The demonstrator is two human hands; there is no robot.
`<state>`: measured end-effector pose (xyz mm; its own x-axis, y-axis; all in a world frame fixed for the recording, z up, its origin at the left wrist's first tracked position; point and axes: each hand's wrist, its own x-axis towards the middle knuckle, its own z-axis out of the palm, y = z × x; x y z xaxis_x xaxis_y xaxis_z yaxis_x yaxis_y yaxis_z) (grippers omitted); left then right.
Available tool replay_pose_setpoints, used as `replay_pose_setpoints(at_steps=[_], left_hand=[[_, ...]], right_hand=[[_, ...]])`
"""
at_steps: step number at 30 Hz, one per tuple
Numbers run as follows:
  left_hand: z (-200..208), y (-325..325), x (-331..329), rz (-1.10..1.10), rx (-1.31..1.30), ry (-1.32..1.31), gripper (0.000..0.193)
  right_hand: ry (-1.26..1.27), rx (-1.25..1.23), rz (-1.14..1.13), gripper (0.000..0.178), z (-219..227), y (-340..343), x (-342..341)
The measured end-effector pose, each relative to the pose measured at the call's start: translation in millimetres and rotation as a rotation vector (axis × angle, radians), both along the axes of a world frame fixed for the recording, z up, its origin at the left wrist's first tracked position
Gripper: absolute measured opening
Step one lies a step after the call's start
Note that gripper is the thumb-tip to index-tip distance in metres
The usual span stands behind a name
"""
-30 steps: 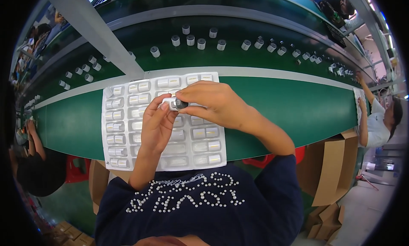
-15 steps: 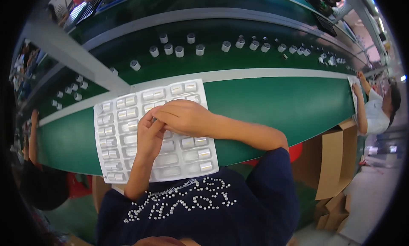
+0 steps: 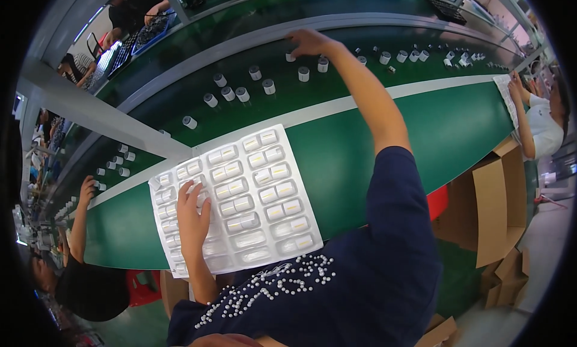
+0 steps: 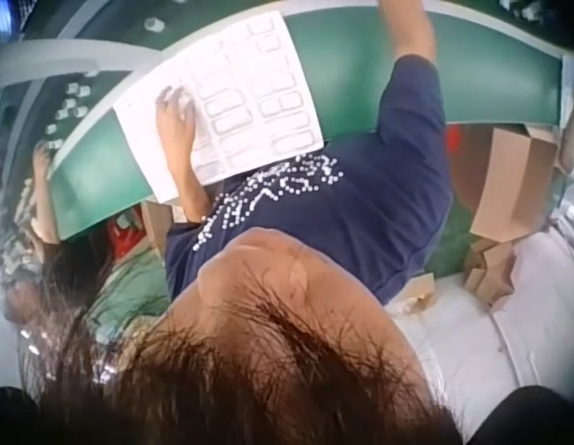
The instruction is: The person assembles small electronic components into plastic trays by hand, taking them from a cardboard box and placing them onto a conveyor belt.
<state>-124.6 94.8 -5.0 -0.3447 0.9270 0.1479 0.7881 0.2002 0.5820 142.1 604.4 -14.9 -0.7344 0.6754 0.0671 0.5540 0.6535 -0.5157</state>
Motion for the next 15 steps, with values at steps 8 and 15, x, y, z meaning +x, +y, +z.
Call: replay_pose_setpoints(at_steps=[8,15], left_hand=[[1.2,-14.7,-24.6,-0.122,0.004,0.000,0.031],[0.9,-8.1,-20.4,0.166,0.190,-0.459,0.022]], right_hand=[[-0.356,-0.111,0.056,0.062,19.2,17.3,60.9],[0.027,-0.003,0.031,0.031,2.7,8.6,54.3]])
